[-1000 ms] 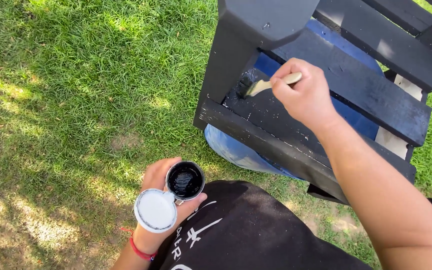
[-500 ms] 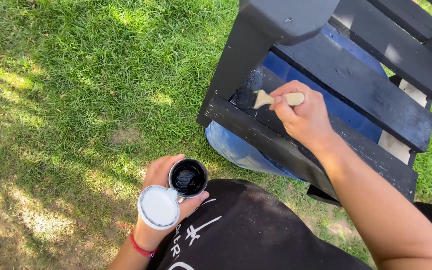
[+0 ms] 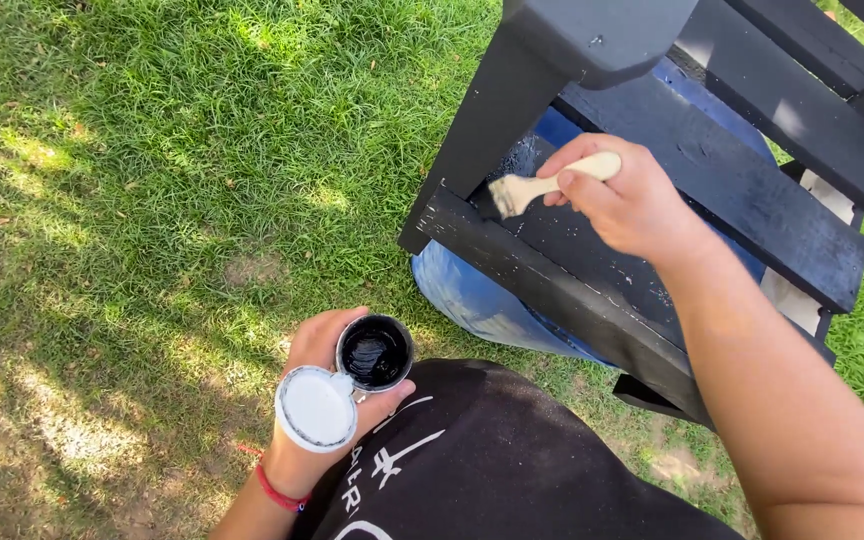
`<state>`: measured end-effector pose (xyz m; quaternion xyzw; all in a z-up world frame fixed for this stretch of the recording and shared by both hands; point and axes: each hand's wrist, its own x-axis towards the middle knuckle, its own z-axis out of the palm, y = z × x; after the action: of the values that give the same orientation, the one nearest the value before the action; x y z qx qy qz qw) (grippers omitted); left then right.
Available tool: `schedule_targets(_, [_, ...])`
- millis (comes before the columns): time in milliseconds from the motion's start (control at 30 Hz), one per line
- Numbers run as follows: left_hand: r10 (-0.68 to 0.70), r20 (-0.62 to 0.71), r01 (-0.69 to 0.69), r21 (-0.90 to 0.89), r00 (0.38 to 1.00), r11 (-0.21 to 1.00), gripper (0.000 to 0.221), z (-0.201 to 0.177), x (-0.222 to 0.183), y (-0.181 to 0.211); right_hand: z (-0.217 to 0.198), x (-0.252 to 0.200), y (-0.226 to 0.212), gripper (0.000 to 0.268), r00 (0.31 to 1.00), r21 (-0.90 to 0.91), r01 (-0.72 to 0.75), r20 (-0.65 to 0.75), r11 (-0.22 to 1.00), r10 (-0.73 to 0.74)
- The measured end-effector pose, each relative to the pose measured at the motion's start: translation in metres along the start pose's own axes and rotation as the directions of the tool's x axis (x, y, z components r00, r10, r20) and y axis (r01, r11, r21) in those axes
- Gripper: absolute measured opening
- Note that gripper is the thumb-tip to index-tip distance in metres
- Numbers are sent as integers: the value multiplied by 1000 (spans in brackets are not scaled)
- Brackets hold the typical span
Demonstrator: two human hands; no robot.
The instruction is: Painting a wooden chair frame with black paint using a paintbrush
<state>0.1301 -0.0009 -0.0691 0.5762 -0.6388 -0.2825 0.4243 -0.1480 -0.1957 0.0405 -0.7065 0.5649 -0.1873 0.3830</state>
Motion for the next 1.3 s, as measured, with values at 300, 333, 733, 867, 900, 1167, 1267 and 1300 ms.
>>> schedule_targets(300, [-28,-24,27,-19,999,999,77,-6,-1,2,0,36,21,26,976,230,-201,-36,952,214])
schedule_targets(333, [-31,-28,30,-17,999,999,77,-6,-2,1,-3,34,14,26,977,230,-199,-32,953,211])
schedule_targets(733, [-37,-46,36,-25,998,999,77,-1,-2,-7,-14,14,-31,22,964,-298,121,263,947,-40])
schedule_targets(867, [-19,-35,18,-7,999,1000,77,-3,2,-7,-11,6,-42,27,961,-407,112,278,906,6])
schedule_targets(900, [-18,-32,18,-4,999,1000,77,-3,2,-7,-11,4,-48,28,956,-529,18,257,849,140])
schedule_targets(1167, [-22,-26,21,-8,999,1000,77,0,4,-6,-1,6,-59,31,942,-494,106,328,863,72])
schedule_targets(1267, [-14,-27,13,-5,1000,1000,77,-2,3,-6,5,9,-68,30,933,-623,93,327,777,150])
schedule_targets(1300, [-15,-25,15,-8,1000,1000,78,-2,3,-6,5,9,-72,28,917,-705,8,287,709,276])
